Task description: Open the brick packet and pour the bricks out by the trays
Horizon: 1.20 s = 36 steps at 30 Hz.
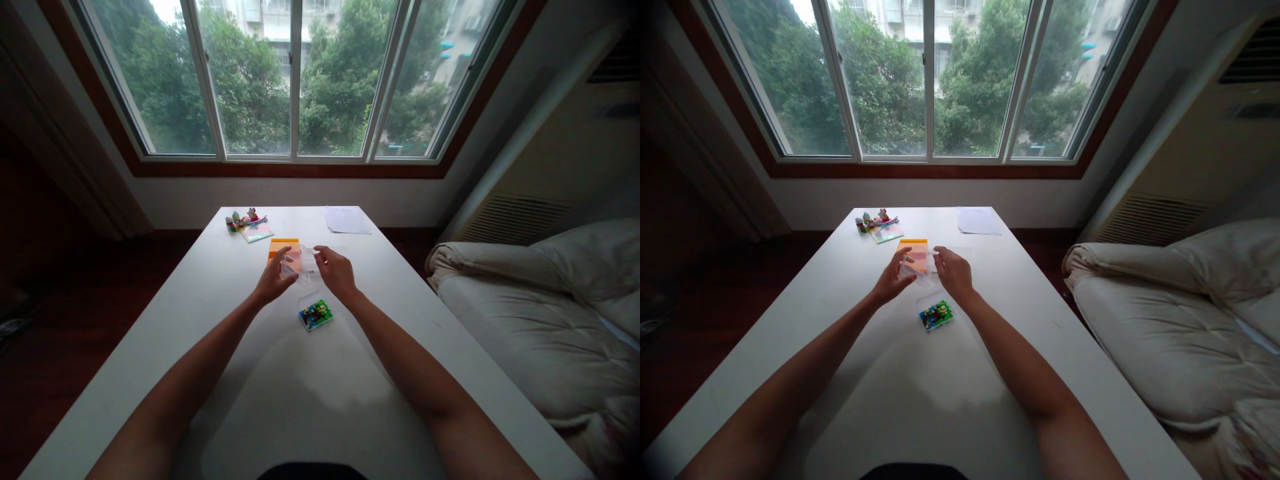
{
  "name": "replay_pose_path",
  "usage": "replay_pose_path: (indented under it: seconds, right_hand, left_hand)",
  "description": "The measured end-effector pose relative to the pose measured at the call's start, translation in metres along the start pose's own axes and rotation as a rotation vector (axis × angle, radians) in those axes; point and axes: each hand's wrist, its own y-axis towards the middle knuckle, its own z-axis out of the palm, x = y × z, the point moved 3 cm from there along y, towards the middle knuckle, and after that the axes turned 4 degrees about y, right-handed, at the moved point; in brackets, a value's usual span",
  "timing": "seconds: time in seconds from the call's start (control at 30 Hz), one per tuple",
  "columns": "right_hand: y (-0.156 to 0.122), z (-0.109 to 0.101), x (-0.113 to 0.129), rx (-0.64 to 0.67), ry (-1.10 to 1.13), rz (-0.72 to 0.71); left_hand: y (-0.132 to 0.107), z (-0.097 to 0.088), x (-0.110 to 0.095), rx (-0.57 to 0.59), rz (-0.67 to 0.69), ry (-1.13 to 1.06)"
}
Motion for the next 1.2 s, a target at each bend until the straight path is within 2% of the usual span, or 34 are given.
replay_pose_path:
  seconds: [0.1,0.17,0.37,0.47,0.67,0.77,0.83,0.93,1.07,1.13,1.2]
  right_hand:
    - [0.001,-0.002,-0.008,0.010,0.007,0.021]
    - [-0.001,0.000,-0.009,0.041,0.005,0.000]
    - [-0.002,0.001,-0.001,0.122,0.257,-0.031]
    - [-0.001,-0.001,-0.001,0.144,0.308,-0.078]
    - [0.000,0.006,-0.022,0.107,0.294,0.089]
    - [-0.002,0.010,-0.029,0.125,0.336,0.123]
    - [-0.002,0.013,-0.033,0.137,0.384,0.125]
    - [0.000,0.017,-0.044,0.114,0.453,0.153]
    - [0.001,0.018,-0.069,0.040,0.478,0.239]
    - [-0.001,0.019,-0.078,0.041,0.459,0.264]
    - [-0.003,0.019,-0.083,0.057,0.440,0.265]
  left_hand:
    - [0.002,0.001,0.001,0.085,0.065,-0.136]
    - [0.003,0.002,0.001,0.124,0.063,-0.169]
    - [0.008,0.003,0.018,-0.012,-0.135,-0.259]
    - [0.006,0.006,0.022,0.017,-0.111,-0.350]
    - [0.000,0.008,0.012,0.162,0.011,-0.395]
    - [0.000,0.006,0.012,0.164,0.028,-0.361]
    - [0.002,0.002,0.018,0.115,-0.006,-0.321]
    - [0.008,-0.014,0.040,-0.045,-0.124,-0.254]
    - [0.013,-0.050,0.091,-0.307,-0.345,-0.227]
    - [0.011,-0.065,0.118,-0.358,-0.438,-0.193]
    - [0.006,-0.077,0.140,-0.359,-0.506,-0.114]
